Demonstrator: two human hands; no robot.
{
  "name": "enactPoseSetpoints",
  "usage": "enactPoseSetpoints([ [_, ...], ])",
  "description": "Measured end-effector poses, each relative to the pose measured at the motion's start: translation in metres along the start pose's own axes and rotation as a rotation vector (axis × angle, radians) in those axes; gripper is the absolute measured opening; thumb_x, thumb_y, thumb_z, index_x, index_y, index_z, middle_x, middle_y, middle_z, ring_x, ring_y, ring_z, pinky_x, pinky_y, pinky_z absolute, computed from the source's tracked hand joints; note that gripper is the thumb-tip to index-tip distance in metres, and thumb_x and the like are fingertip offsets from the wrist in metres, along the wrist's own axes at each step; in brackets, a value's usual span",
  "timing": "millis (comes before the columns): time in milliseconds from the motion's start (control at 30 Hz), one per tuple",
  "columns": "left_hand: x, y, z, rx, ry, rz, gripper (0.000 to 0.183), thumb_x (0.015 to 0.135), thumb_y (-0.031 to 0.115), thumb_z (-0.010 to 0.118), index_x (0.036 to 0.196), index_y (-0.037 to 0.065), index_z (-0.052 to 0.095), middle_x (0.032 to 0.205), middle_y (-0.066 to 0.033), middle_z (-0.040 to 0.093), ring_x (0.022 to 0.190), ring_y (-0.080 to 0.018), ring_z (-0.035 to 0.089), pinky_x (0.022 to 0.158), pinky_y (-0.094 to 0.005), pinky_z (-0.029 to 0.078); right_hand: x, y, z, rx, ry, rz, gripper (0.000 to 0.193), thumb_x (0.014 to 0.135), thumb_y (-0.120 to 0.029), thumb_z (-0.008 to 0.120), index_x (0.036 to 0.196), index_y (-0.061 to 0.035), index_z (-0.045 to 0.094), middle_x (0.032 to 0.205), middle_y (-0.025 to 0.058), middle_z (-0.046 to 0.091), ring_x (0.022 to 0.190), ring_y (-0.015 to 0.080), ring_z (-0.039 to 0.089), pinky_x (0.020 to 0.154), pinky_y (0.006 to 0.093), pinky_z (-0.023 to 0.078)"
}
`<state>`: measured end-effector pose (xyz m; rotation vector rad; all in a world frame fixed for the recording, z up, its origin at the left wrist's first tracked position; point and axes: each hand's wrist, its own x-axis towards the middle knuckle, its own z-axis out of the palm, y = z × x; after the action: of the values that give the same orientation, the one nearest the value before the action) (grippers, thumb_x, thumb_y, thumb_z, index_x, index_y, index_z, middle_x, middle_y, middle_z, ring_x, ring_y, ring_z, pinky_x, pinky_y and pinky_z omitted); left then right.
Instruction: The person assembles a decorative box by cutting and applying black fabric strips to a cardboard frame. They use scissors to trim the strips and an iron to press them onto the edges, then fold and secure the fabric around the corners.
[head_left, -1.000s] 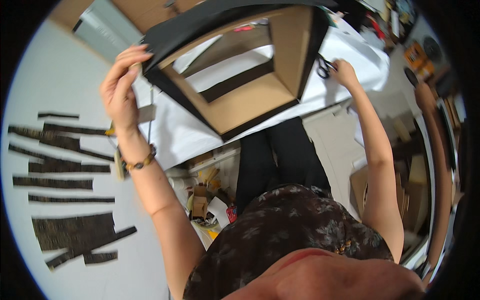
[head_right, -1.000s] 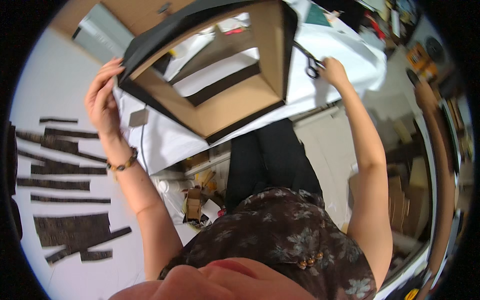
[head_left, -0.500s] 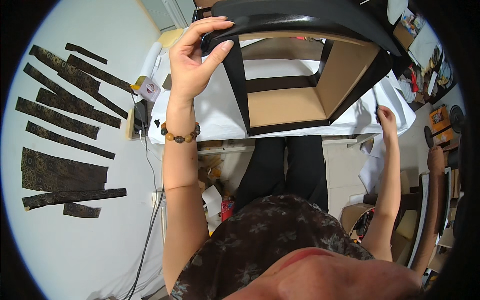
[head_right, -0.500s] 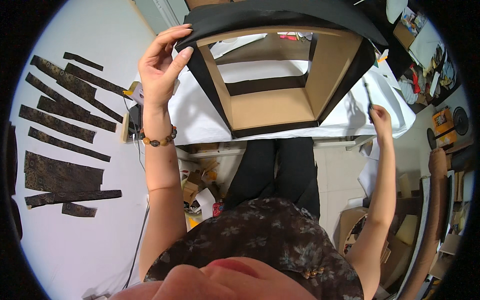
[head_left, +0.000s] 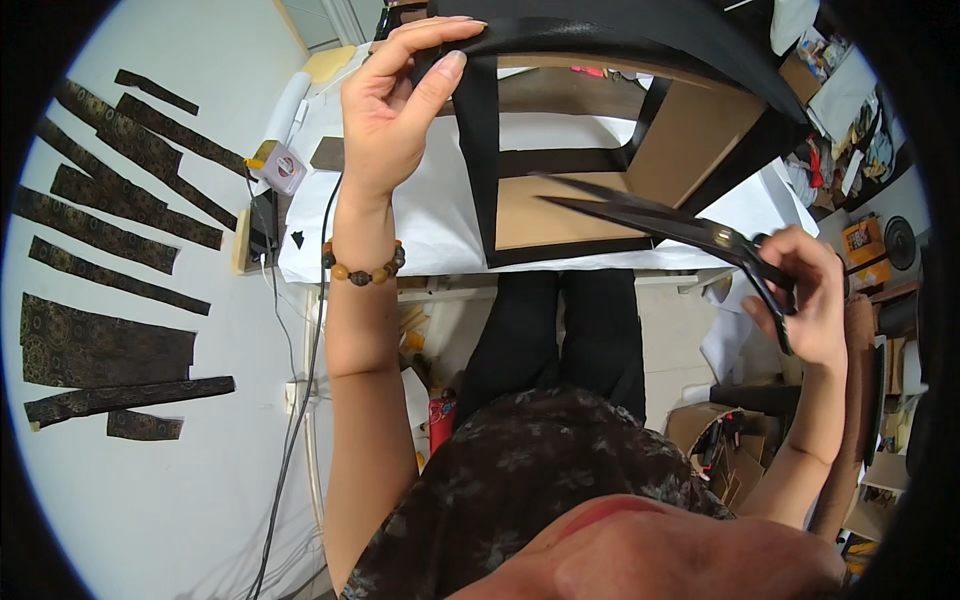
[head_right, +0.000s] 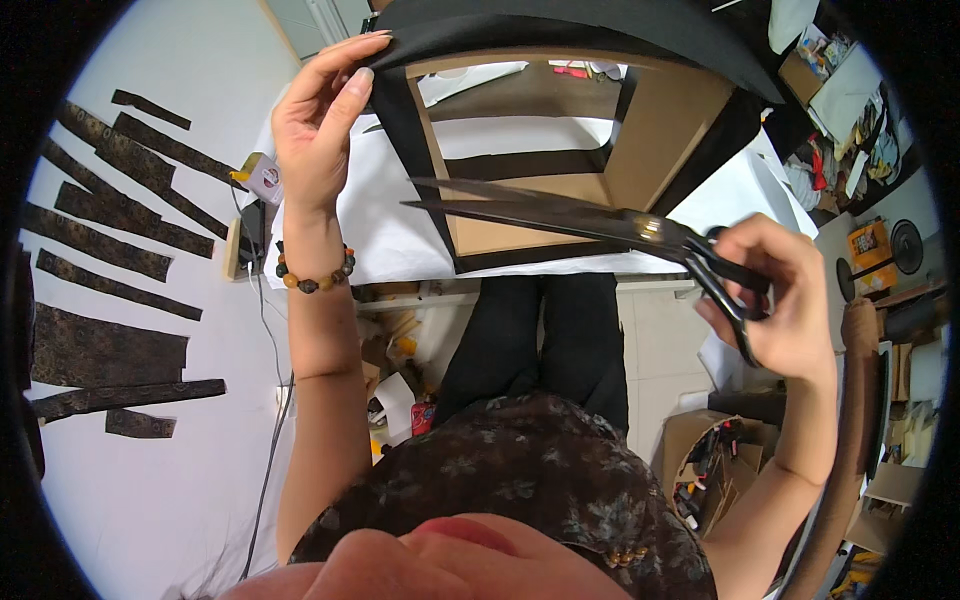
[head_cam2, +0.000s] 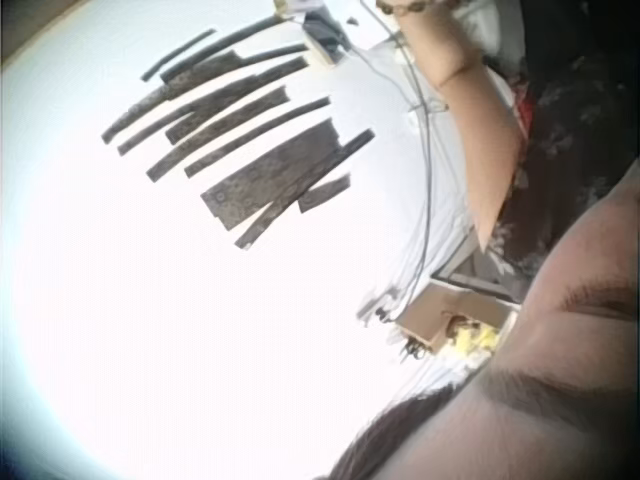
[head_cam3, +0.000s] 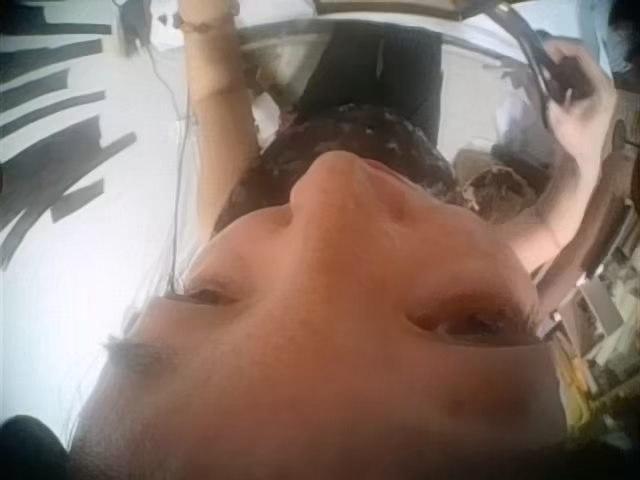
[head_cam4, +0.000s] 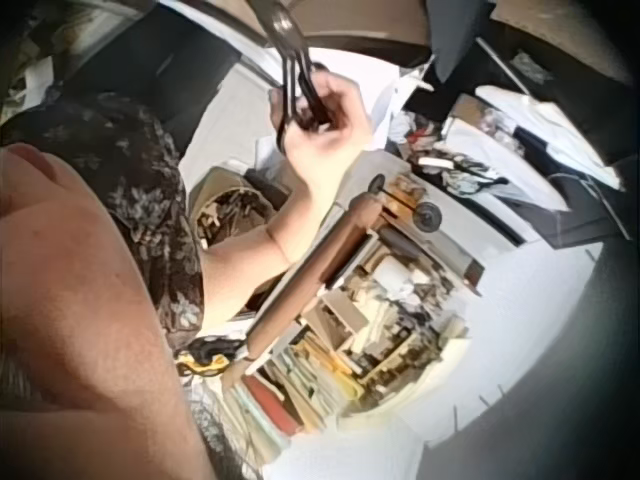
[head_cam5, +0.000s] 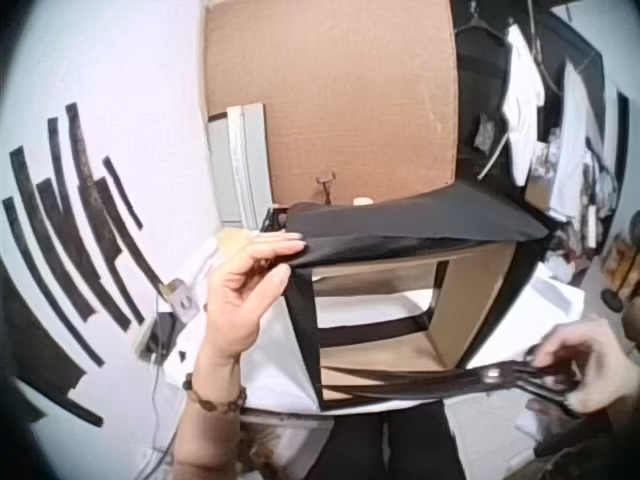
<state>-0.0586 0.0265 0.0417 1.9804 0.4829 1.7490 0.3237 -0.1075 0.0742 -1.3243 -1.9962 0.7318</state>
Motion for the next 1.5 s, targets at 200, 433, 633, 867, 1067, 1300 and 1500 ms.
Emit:
enactPoseSetpoints([
  [200, 0.002, -0.002, 0.005, -0.030, 0.087, -0.027, 0.026, 0.090, 0.000, 0.062, 0.115, -0.003, 0.066, 0.114, -0.0120, 0.068, 0.104, -0.0138, 0.060, 0.093, -0.0247, 0.045, 0.031, -0.011, 0.007, -0.049, -0.008, -0.041, 0.036, 0.065, -0.003, 0.076, 0.097, 0.0005, 0.060, 0.081, -0.0023, 0.053, 0.072, 0.0041, 0.046, 0.061, 0.0179, 0.036],
  [433, 0.004, -0.010, 0.004, -0.140, 0.043, 0.086, 0.021, 0.088, -0.007, 0.057, 0.106, -0.004, 0.069, 0.114, -0.0138, 0.066, 0.100, -0.0138, 0.061, 0.090, -0.0224, 0.046, 0.039, -0.018, -0.010, -0.277, 0.046, -0.266, 0.036, 0.066, -0.003, 0.080, 0.099, 0.0053, 0.067, 0.075, 0.0014, 0.054, 0.064, 0.0056, 0.047, 0.053, 0.0186, 0.035],
  [633, 0.003, -0.005, 0.004, -0.117, 0.043, -0.042, 0.028, 0.084, -0.007, 0.058, 0.111, -0.006, 0.067, 0.116, -0.0155, 0.064, 0.108, -0.0183, 0.058, 0.097, -0.0271, 0.043, 0.045, -0.017, -0.009, -0.268, 0.049, -0.182, 0.036, 0.067, -0.008, 0.081, 0.097, 0.0056, 0.067, 0.073, -0.0002, 0.048, 0.064, 0.0053, 0.045, 0.054, 0.0194, 0.033],
  [867, 0.004, -0.007, 0.003, -0.020, -0.094, 0.115, 0.044, 0.077, -0.006, 0.066, 0.120, -0.007, 0.059, 0.122, -0.0134, 0.062, 0.115, -0.0187, 0.055, 0.106, -0.0321, 0.037, 0.053, -0.023, -0.013, -0.262, 0.011, -0.205, 0.035, 0.068, -0.008, 0.081, 0.097, 0.0055, 0.067, 0.073, -0.0003, 0.048, 0.064, 0.0058, 0.045, 0.055, 0.0206, 0.033],
  [1067, 0.000, -0.009, 0.009, -0.081, -0.066, 0.104, 0.044, 0.076, -0.005, 0.069, 0.119, -0.004, 0.059, 0.122, -0.0112, 0.063, 0.118, -0.0179, 0.055, 0.111, -0.0340, 0.032, 0.062, -0.028, -0.011, -0.242, 0.004, -0.203, 0.036, 0.067, -0.006, 0.082, 0.098, 0.0058, 0.068, 0.074, -0.0007, 0.050, 0.064, 0.0057, 0.045, 0.055, 0.0206, 0.032],
  [1300, -0.002, -0.009, 0.004, -0.051, -0.085, 0.045, 0.047, 0.081, -0.006, 0.066, 0.127, -0.009, 0.054, 0.127, -0.0155, 0.058, 0.118, -0.0202, 0.054, 0.106, -0.0326, 0.038, 0.078, -0.040, -0.017, -0.264, -0.063, -0.198, 0.034, 0.069, -0.004, 0.082, 0.097, 0.0082, 0.068, 0.074, 0.0001, 0.050, 0.065, 0.0063, 0.048, 0.058, 0.0210, 0.037],
  [1500, -0.002, -0.011, 0.004, -0.085, -0.078, 0.009, 0.046, 0.083, -0.004, 0.067, 0.126, -0.008, 0.054, 0.127, -0.0151, 0.059, 0.116, -0.0185, 0.055, 0.104, -0.0312, 0.039, 0.095, -0.043, -0.034, -0.282, -0.152, -0.198, 0.032, 0.070, -0.005, 0.083, 0.098, 0.0059, 0.070, 0.075, 0.0009, 0.053, 0.067, 0.0078, 0.054, 0.061, 0.0207, 0.042],
])
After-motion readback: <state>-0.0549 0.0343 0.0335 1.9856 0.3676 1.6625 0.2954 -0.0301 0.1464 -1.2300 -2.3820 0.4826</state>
